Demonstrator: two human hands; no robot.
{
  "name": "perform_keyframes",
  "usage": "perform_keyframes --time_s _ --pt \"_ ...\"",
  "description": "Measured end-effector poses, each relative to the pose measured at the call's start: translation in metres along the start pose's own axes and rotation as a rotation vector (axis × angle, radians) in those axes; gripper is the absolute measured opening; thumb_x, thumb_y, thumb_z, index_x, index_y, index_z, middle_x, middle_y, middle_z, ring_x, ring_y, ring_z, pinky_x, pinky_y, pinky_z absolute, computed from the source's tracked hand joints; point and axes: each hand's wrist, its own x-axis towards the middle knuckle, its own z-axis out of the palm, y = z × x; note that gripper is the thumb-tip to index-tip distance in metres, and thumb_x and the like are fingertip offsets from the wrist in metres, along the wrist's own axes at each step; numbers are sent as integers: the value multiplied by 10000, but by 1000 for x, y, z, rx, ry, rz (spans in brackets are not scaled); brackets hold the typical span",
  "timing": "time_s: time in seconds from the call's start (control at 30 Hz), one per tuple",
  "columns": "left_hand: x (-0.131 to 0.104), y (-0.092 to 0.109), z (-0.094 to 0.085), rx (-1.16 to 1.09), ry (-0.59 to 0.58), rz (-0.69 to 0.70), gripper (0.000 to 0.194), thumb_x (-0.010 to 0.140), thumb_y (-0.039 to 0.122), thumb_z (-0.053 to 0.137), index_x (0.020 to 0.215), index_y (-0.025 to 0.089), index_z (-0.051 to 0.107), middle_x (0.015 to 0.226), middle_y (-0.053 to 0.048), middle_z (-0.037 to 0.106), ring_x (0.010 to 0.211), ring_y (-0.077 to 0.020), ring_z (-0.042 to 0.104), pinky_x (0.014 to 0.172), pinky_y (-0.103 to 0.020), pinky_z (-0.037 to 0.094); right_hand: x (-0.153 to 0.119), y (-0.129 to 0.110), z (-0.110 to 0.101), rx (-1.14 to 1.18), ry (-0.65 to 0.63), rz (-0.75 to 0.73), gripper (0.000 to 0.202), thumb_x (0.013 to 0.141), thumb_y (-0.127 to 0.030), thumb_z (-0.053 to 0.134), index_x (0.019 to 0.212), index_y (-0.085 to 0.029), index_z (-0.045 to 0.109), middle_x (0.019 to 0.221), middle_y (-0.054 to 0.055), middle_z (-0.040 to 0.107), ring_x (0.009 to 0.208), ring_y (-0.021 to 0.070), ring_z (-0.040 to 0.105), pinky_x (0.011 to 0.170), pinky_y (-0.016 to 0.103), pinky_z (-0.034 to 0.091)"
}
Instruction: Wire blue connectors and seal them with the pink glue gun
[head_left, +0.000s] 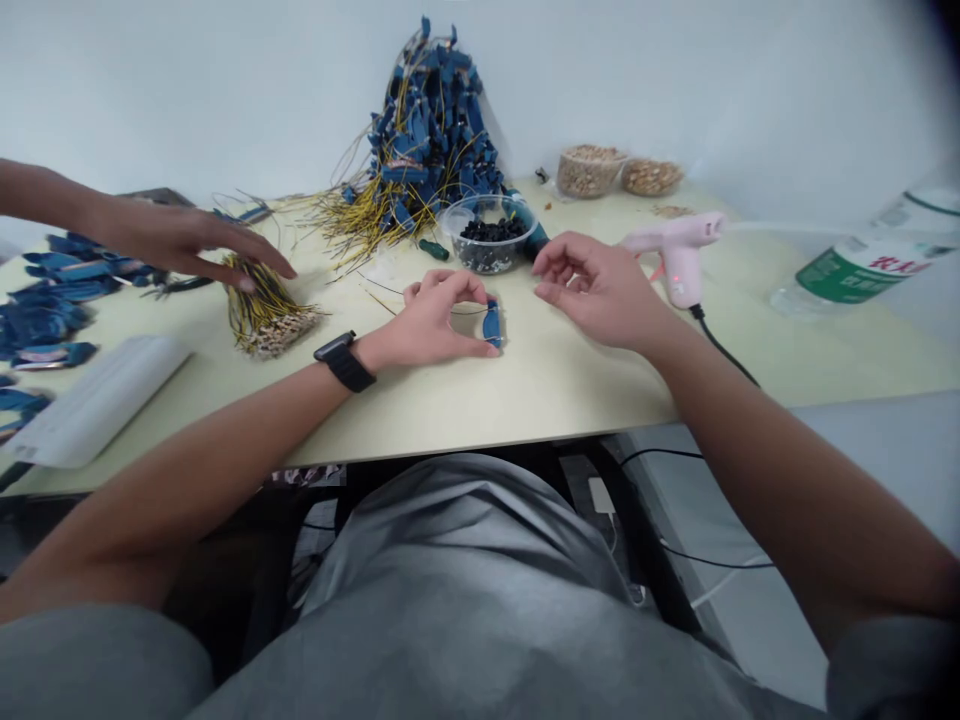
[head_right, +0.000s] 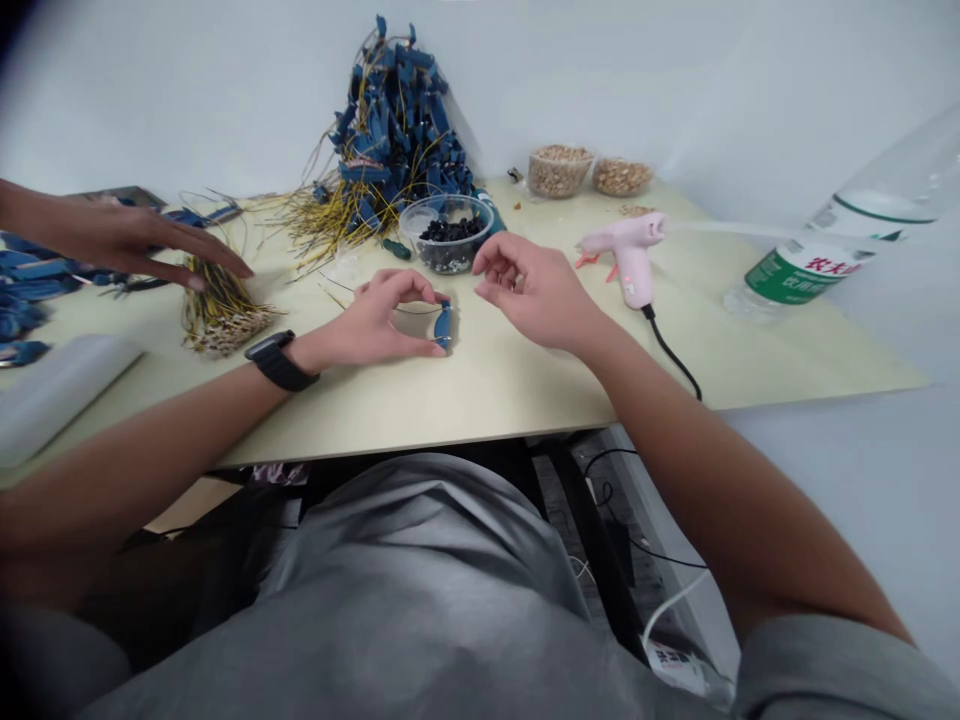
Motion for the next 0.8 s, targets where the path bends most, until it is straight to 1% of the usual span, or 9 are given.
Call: perform_keyframes --time_s 0.13,0.23,0.37,0.47,0.6,0.8 --pt "1 -3 2 12 -1 16 731 707 584 1123 1204 294 673 1560 -118 810 1600 -536 507 1309 -873 335 -3 2 7 34 -84 14 172 930 -291 906 1065 -254 808 929 31 722 844 235 615 775 401 483" --pt "2 -7 2 4 -3 25 666 706 575 1123 1147 292 713 1555 -109 814 1645 -549 485 1327 -853 323 -2 4 16 111 -158 17 219 882 -293 907 1093 -245 872 937 22 738 822 214 602 762 388 468" --pt "2 -8 1 -5 -42 30 534 732 625 1112 993 285 792 1531 -69 862 1751 -559 377 1375 -853 240 1 8 25 143 -237 -31 198 893 -267 864 1075 -250 940 986 36 783 856 212 626 788 382 462" --pt "1 -2 -1 5 -71 2 451 759 606 1102 919 279 836 1629 -24 840 1800 -529 318 1415 -823 202 3 13 28 139 -276 -68 229 901 -262 871 1104 -267 975 1001 35 799 874 216 649 805 381 453" --pt "-2 7 -4 37 -86 -51 349 805 538 1093 906 278 883 1697 -5 805 1835 -481 304 1446 -767 191 6 20 29 142 -307 -90 224 905 -262 883 1102 -273 988 1014 34 802 869 214 656 814 380 448" --pt "-2 5 -4 44 -94 -63 353 800 552 1107 919 285 910 1722 -1 785 1840 -496 271 1462 -772 168 10 23 30 140 -353 -108 175 920 -275 904 1076 -270 982 1060 48 822 880 215 658 833 386 456"
